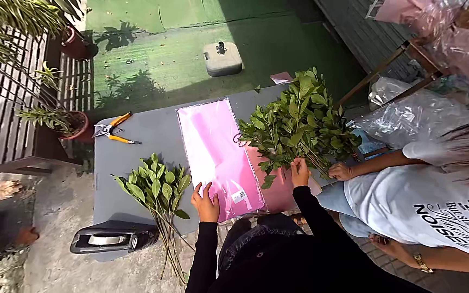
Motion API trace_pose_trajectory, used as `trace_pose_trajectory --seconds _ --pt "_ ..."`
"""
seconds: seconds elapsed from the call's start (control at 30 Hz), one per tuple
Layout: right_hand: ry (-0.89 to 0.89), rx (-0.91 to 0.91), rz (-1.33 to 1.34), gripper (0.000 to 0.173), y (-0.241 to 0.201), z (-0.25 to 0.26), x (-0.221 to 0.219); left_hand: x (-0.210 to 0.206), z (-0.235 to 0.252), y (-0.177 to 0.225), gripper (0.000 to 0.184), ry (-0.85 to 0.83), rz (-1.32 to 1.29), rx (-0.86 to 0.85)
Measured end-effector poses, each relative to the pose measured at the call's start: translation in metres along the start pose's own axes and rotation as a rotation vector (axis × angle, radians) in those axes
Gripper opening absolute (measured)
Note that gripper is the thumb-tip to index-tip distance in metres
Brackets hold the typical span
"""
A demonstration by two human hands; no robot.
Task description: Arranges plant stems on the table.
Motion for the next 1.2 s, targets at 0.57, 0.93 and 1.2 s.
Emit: trace_pose_trajectory --seconds 0.57,0.93,1.2 --pt "-0.894 0.098 0.384 0.051 -0.121 -0.109 -0.108 -0.028 0.028 0.071 0.012 -0.147 -0.726 0.015" --pt "-1.006 0.572 -0.46 0.039 -0.112 -0.103 -0.133 0.118 0.023 0.003 0.016 0.631 -0.874 0.1" --pt "-0.367 -0.026 -0.672 0.062 0.001 0.018 -0.044 0.163 0.002 -0.097 0.057 0.366 -0.156 0.565"
Point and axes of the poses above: each hand's wrist, its own z-axis towards the middle knuckle, its own x-axis out of the back of the hand, y = z × x, the point moved 8 cm from there along z, towards the middle knuckle, and after that the axes turned 1 degree about -y, right-handed, at the moved point
